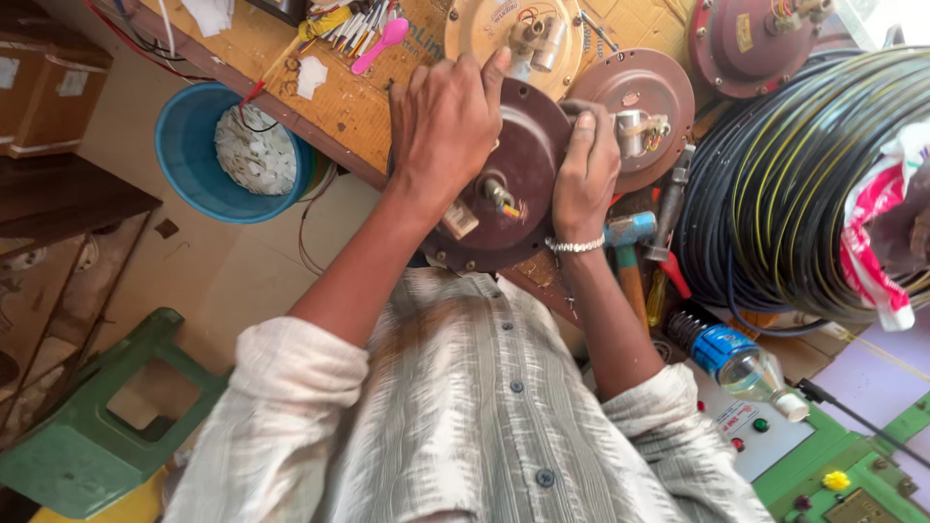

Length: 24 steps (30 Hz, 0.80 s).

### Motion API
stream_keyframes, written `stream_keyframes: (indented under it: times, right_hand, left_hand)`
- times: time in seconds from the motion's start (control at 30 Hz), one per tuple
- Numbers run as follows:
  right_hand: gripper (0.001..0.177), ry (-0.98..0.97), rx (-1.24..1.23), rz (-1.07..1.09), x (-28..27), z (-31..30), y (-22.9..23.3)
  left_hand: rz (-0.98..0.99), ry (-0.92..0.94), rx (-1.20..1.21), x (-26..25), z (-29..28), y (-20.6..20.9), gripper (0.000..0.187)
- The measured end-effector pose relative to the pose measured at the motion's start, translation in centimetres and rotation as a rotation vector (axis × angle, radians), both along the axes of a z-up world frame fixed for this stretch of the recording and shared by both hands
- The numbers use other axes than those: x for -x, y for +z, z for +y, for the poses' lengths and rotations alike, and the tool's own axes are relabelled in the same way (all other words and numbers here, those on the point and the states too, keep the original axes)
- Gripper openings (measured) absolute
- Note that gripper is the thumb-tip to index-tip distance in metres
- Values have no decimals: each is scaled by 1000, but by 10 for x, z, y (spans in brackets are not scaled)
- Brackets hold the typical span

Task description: The person assembles an electric motor by hand, using a hammer to tap a copper ring into place on the stator and then securing the housing with screws. The person uses a screwdriver to tighten the screws and a hammer to adjust the components.

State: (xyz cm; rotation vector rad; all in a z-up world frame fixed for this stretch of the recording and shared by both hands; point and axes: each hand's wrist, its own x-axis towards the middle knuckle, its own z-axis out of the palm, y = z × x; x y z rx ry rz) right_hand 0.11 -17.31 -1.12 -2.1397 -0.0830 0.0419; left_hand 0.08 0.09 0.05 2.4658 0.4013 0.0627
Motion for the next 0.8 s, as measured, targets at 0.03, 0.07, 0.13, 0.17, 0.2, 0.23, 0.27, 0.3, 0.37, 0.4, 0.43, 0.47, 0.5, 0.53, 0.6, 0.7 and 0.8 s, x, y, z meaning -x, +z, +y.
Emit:
stream_keyframes:
  times: [0.03,0.07,0.13,0.17,0.2,0.23,0.27,0.3,0.37,0.4,0.43,0.47,0.5,0.53,0.6,0.7,0.8]
  right_hand:
    - [35,0,3,32,1,1,2]
    - [36,-1,7,64,1,1,5]
    - [36,-5,15,71,-3,3,8]
    - [36,4,26,58,-3,3,8]
    - [35,14,36,45,-3,3,5]
    - [33,7,15,43,-1,4,2]
    - [32,0,-7,41,3,5,0]
    - [30,-22,-42,3,-3,8,-4]
    - [27,-48,-101,-2,-1,11,-5]
    - [26,-64,-128,-2,6,11,-3]
    - [21,-41,-60,-107,11,10,2]
    - [17,-18,7,-213,18,11,11]
    - [15,62,3,-271,23,13,23]
    - [15,143,-4,-330,26,18,39]
    - [22,398,-162,-372,27,28,74]
    - [53,777,-143,166,24,21,98]
    - [43,806,-127,30,22,7,85]
  left_hand:
    - [6,-6,-9,2,0,0,51]
    - [11,-12,-19,3,0,0,49]
    - [-55,-17,-31,-2,0,1,42]
    - [-73,-7,-33,-2,0,-2,39]
    - [-103,-9,-25,-3,0,-5,37]
    - [-122,0,-20,0,0,-9,36]
    - [-140,9,-16,3,0,-11,36]
    - [-133,11,-14,-2,1,-13,35]
    - [-112,8,-6,-1,1,-13,33]
    - [-139,1,-5,5,2,-14,33]
    - [-184,-8,-3,6,2,-17,33]
    - [-228,-17,-2,8,0,-19,32]
    - [-249,-10,-26,9,-2,-19,33]
    - [-270,-3,-50,9,-4,-19,34]
    - [-284,28,-82,4,5,-18,31]
    - [-267,40,-38,2,-1,-29,22]
    - [-327,13,-71,2,-4,-42,18]
